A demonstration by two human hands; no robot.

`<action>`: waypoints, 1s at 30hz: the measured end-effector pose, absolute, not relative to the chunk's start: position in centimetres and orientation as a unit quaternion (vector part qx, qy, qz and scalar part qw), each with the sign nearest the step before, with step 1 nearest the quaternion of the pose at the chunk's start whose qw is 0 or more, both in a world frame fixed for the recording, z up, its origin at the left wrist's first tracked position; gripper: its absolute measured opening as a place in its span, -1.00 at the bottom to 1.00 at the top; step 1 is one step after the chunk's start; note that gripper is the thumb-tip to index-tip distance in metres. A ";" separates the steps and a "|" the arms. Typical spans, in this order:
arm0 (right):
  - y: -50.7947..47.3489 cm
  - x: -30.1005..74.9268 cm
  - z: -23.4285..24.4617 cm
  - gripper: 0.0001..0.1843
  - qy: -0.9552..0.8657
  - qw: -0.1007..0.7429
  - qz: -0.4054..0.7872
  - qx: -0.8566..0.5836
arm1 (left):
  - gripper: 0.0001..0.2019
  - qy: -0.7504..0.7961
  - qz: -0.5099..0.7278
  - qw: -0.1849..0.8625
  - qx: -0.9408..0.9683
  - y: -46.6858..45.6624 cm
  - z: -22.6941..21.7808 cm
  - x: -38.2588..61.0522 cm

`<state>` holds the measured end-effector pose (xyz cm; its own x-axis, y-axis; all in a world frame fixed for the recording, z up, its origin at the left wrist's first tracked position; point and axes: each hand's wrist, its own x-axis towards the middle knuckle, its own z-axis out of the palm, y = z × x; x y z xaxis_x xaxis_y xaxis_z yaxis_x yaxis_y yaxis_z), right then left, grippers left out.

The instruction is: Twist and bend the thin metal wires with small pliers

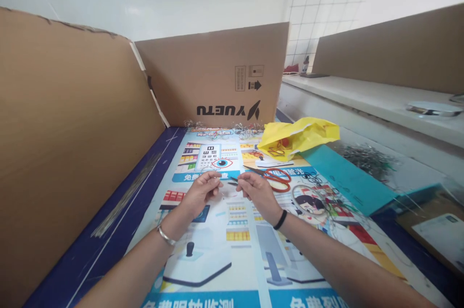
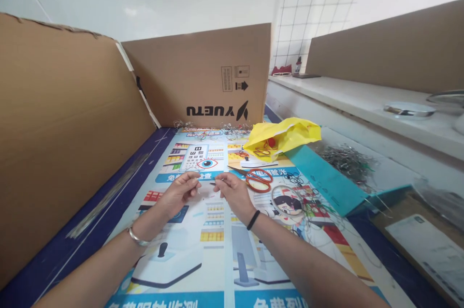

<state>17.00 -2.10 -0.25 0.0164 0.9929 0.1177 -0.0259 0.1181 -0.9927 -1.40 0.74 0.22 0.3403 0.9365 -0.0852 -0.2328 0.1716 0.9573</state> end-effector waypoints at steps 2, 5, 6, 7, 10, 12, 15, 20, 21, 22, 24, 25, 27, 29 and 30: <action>-2.2 16.8 -0.5 -0.76 -0.549 0.528 0.453 -0.463 | -0.76 0.381 0.450 0.656 0.471 0.2 0.1 -1.6; -2.4 16.7 -0.6 -0.77 -0.591 0.525 0.416 -0.450 | -0.81 0.363 0.459 0.659 0.472 -0.7 0.2 -1.9; -2.4 16.7 -0.5 -0.78 -0.598 0.527 0.407 -0.446 | -0.83 0.344 0.455 0.673 0.471 -1.0 0.3 -1.9; -2.5 16.8 -0.4 -0.78 -0.599 0.528 0.405 -0.445 | -0.85 0.323 0.449 0.689 0.468 -1.2 0.4 -1.9; -2.5 17.1 0.0 -0.73 -0.575 0.512 0.453 -0.449 | -0.87 0.276 0.431 0.731 0.451 -1.4 0.8 -2.0; -2.5 17.3 0.2 -0.68 -0.554 0.493 0.510 -0.437 | -0.87 0.261 0.416 0.749 0.445 -1.4 0.8 -2.1; -2.6 17.5 0.3 -0.67 -0.540 0.470 0.575 -0.396 | -0.88 0.255 0.402 0.753 0.454 -1.4 0.8 -2.2; -3.0 17.3 0.6 -0.72 -0.562 0.449 0.580 -0.382 | -0.85 0.270 0.351 0.756 0.481 -1.7 1.3 -2.2; -3.1 17.3 0.6 -0.72 -0.572 0.442 0.572 -0.388 | -0.84 0.279 0.339 0.752 0.491 -1.7 1.5 -2.3; -3.1 17.2 0.7 -0.72 -0.581 0.435 0.563 -0.394 | -0.84 0.289 0.325 0.746 0.504 -1.7 1.7 -2.4; -3.2 17.2 0.7 -0.73 -0.598 0.423 0.549 -0.401 | -0.82 0.309 0.292 0.736 0.527 -1.6 2.2 -2.6; -3.2 17.2 0.6 -0.73 -0.606 0.418 0.544 -0.402 | -0.82 0.318 0.274 0.733 0.535 -1.6 2.4 -2.7; -3.2 17.2 0.5 -0.74 -0.624 0.407 0.536 -0.397 | -0.81 0.332 0.247 0.731 0.543 -1.4 2.7 -3.0; -3.3 17.1 0.3 -0.77 -0.645 0.401 0.523 -0.387 | -0.82 0.338 0.232 0.732 0.545 -1.2 2.6 -3.2; -3.4 17.1 0.2 -0.79 -0.660 0.399 0.509 -0.382 | -0.83 0.339 0.229 0.732 0.545 -1.2 2.5 -3.2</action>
